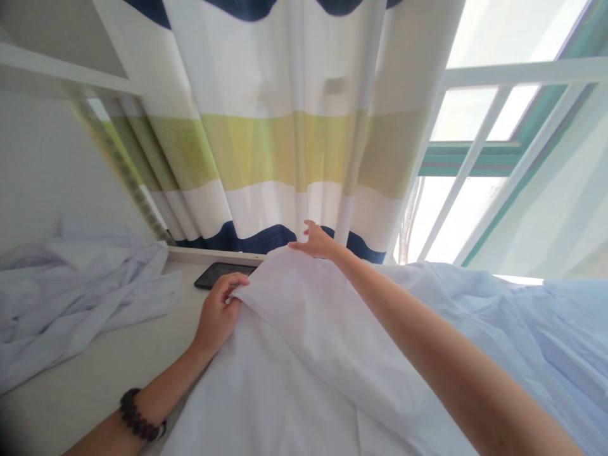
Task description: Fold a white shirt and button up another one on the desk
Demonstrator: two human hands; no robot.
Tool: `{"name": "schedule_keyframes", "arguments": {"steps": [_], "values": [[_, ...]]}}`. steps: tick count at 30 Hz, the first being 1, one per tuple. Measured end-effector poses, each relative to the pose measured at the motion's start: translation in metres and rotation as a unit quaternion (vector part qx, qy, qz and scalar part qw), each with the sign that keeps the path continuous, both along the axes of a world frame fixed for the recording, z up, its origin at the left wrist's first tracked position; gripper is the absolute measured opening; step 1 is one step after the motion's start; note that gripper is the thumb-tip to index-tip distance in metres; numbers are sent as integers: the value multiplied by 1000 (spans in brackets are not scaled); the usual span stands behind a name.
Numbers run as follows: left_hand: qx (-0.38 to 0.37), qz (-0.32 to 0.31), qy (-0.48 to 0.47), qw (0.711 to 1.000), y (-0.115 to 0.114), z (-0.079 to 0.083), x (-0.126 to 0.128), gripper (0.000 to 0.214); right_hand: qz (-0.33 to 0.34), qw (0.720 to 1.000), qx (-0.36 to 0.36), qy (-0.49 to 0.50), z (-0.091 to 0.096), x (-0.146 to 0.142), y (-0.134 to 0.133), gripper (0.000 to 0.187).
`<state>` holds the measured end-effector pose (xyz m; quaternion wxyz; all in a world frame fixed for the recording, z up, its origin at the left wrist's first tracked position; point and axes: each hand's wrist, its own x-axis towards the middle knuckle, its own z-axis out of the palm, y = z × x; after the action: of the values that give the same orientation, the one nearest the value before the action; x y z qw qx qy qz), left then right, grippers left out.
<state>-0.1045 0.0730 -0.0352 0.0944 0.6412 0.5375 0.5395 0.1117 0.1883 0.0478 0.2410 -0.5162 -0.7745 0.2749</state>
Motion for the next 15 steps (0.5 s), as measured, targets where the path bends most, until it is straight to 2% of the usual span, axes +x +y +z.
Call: {"name": "schedule_keyframes", "arguments": {"steps": [2, 5, 7, 9, 12, 15], "values": [[18, -2, 52, 998, 1, 1, -3, 22, -9, 999, 41, -8, -11, 14, -16, 65], [45, 20, 201, 978, -1, 5, -7, 23, -4, 994, 107, -25, -28, 38, -57, 47], [76, 18, 324, 943, -8, 10, -6, 35, 5, 981, 184, -65, -40, 54, -90, 43], [99, -32, 423, 900, -16, 15, -1, 49, -10, 965, 236, -112, -53, 71, -121, 46], [91, -125, 506, 849, -25, 17, 11, 56, -40, 962, 212, -169, -75, 100, -150, 58], [54, -128, 529, 837, -27, 13, 27, 50, -56, 962, 134, -230, -94, 135, -155, 64]]}}
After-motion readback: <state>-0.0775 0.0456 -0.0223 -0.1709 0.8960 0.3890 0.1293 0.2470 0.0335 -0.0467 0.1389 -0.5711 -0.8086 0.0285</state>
